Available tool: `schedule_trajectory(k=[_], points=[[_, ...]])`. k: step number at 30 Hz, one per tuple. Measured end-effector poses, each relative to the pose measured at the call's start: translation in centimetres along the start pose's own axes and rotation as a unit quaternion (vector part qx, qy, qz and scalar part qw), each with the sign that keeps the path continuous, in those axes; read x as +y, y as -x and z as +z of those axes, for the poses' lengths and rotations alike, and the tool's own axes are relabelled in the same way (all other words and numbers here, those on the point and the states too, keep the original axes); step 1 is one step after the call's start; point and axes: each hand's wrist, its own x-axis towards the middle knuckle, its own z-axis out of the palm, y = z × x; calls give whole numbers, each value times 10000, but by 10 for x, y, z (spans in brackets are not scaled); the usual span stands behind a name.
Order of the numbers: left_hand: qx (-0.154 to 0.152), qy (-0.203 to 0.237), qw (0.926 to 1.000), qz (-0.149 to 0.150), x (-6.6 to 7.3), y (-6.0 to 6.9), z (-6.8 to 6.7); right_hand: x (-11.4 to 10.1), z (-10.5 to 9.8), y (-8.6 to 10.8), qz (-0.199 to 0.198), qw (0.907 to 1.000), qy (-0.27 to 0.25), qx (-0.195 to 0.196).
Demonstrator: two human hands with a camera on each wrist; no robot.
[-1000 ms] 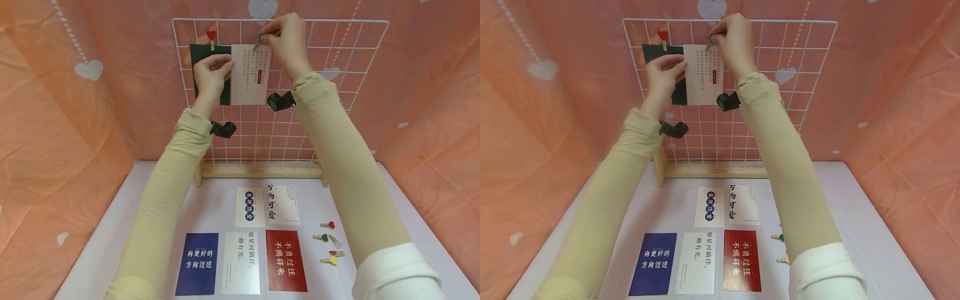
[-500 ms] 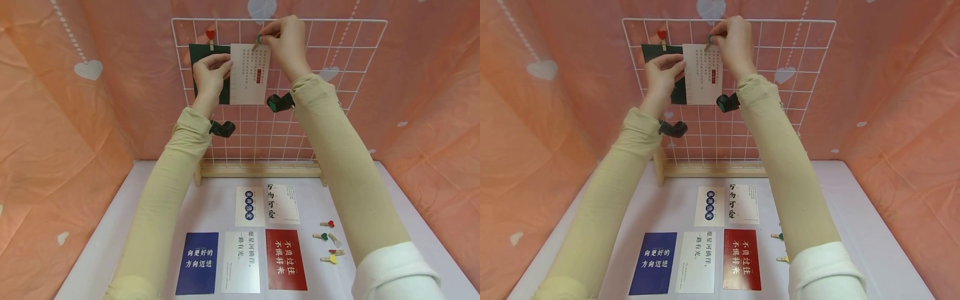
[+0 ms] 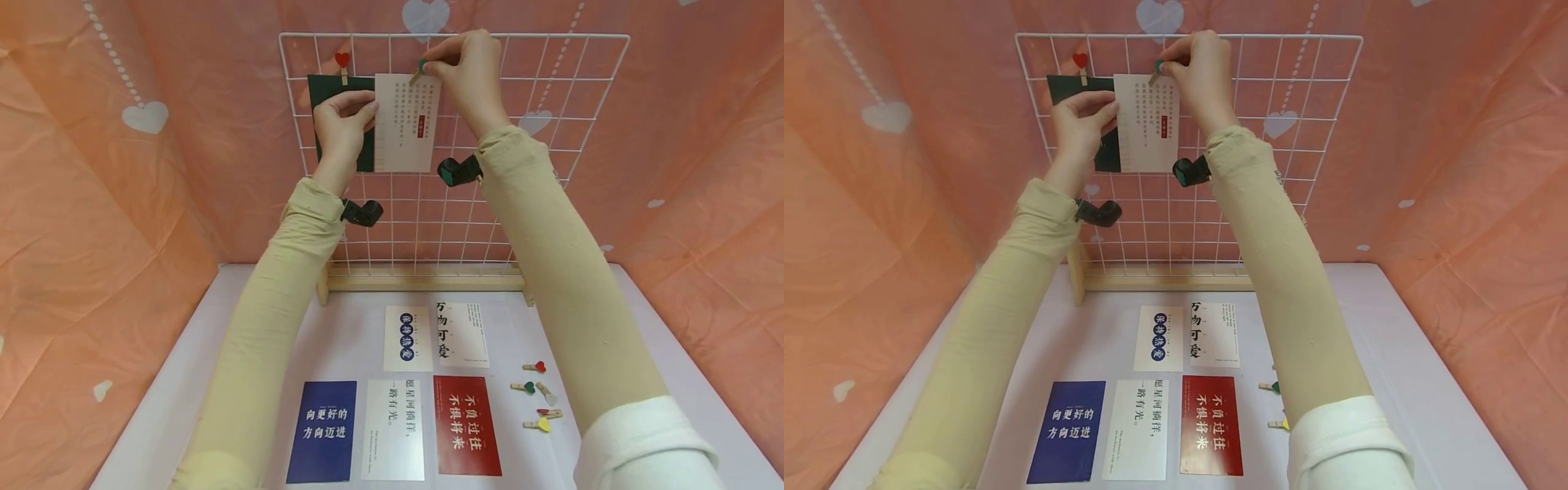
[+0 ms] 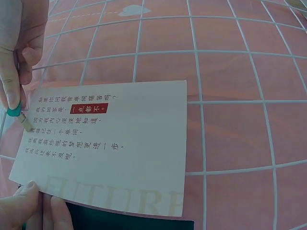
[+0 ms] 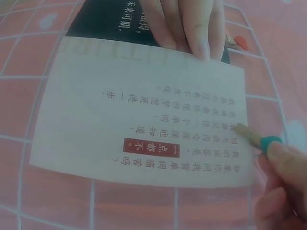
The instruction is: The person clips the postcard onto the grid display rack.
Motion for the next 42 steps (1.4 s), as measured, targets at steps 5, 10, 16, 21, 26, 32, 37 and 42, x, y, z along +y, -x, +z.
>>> schedule_trajectory(k=[5, 10, 16, 21, 26, 32, 37, 42], points=[[-23, 65, 10000, -26, 0, 0, -1, 3, -2, 0, 1, 9998, -182, -44], [-36, 115, 9999, -77, 0, -1, -1, 5, -5, -1, 110, 9994, -289, -146], [-86, 116, 9999, -81, -1, -1, -2, 8, -6, -2, 158, 9990, -376, -172], [-109, 168, 9997, -114, -1, -2, -4, 11, -7, 0, 189, 9983, -530, -170], [-105, 166, 9997, -145, -2, -2, -6, 16, -8, 1, 291, 9972, -671, -121], [-164, 264, 9992, -265, -4, -1, -7, 19, -9, 1, 286, 9974, -657, -113], [-207, 352, 9984, -396, -6, 0, -6, 20, -8, 2, 348, 9958, -830, -146], [-226, 472, 9981, -338, -7, 0, -7, 21, -8, 4, 394, 9948, -923, -191]])
